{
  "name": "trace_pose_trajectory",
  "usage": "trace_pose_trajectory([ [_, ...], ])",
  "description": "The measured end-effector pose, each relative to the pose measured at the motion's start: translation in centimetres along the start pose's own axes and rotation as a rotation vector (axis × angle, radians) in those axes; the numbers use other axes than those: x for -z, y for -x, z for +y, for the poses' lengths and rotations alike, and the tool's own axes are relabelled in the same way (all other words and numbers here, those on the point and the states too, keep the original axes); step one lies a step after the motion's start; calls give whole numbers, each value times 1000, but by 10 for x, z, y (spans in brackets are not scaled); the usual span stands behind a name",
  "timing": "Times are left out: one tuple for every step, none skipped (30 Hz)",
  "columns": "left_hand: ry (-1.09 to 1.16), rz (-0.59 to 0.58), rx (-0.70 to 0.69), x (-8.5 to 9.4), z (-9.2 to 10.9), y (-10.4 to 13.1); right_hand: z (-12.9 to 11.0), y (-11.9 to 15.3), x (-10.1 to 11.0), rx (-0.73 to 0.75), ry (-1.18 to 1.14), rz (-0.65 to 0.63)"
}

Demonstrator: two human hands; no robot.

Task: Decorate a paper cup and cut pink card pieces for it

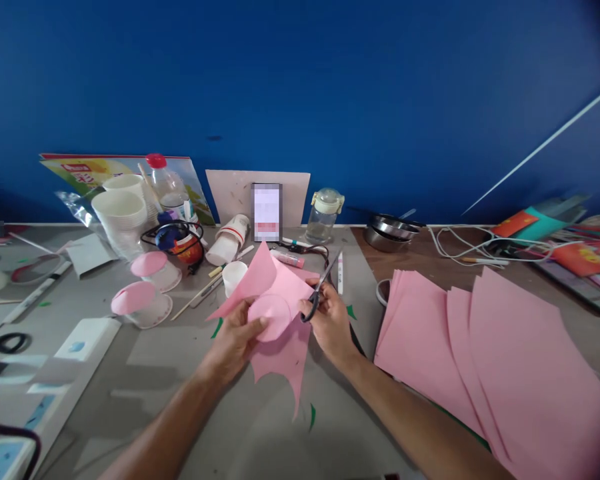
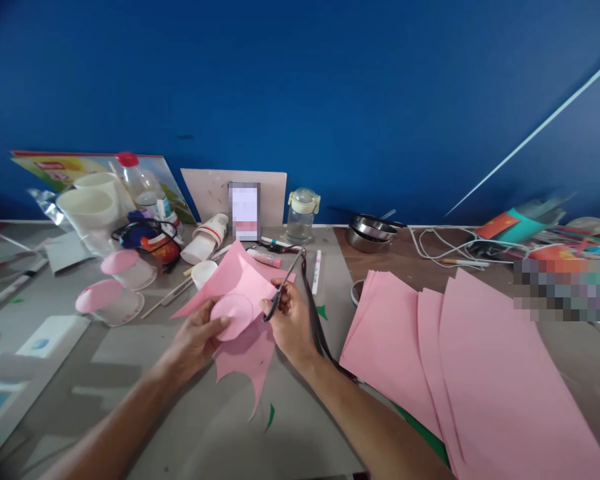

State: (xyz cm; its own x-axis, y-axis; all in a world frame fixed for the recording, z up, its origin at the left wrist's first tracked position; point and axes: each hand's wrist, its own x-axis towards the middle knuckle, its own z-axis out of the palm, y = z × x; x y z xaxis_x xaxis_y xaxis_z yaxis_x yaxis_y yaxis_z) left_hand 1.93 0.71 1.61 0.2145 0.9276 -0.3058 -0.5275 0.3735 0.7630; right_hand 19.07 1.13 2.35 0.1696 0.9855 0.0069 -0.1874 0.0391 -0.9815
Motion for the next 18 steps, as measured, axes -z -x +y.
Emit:
trace_pose_trajectory([
  [55,-1,-1,0,2,0,1,1,0,18,-5,24],
  [110,1,-2,0,3,0,2,1,0,37,-9,51],
  [154,3,-1,0,3,1,3,1,0,55,-12,79],
  [178,-8,5,-1,3,1,4,2,-1,72,-17,105],
  [181,-31,17,-1,1,2,5,3,-3,85,-23,125],
  [166,-60,34,-1,0,3,7,3,-4,92,-33,139],
  [138,-83,54,-2,-2,4,8,4,-6,93,-45,146],
  [101,-90,76,-3,-5,5,9,4,-7,88,-57,150],
  [58,-77,96,-4,-7,6,10,5,-8,74,-65,142],
  [13,-46,114,-6,-9,7,10,6,-9,52,-65,123],
  [-26,-6,123,-7,-10,7,10,6,-9,29,-60,96],
  [-52,35,120,-8,-11,7,10,7,-8,14,-57,68],
  [-62,73,102,-8,-10,6,8,8,-7,10,-55,42],
  [-54,104,71,-9,-9,6,7,9,-6,17,-54,19],
  [-34,131,31,-9,-7,5,5,11,-4,31,-48,-4],
  [-9,154,-12,-10,-5,4,3,13,-2,49,-34,-36],
  [17,176,-55,-10,-2,3,2,16,0,66,-9,-84],
  [41,193,-93,-9,0,2,0,19,2,81,26,-143],
])
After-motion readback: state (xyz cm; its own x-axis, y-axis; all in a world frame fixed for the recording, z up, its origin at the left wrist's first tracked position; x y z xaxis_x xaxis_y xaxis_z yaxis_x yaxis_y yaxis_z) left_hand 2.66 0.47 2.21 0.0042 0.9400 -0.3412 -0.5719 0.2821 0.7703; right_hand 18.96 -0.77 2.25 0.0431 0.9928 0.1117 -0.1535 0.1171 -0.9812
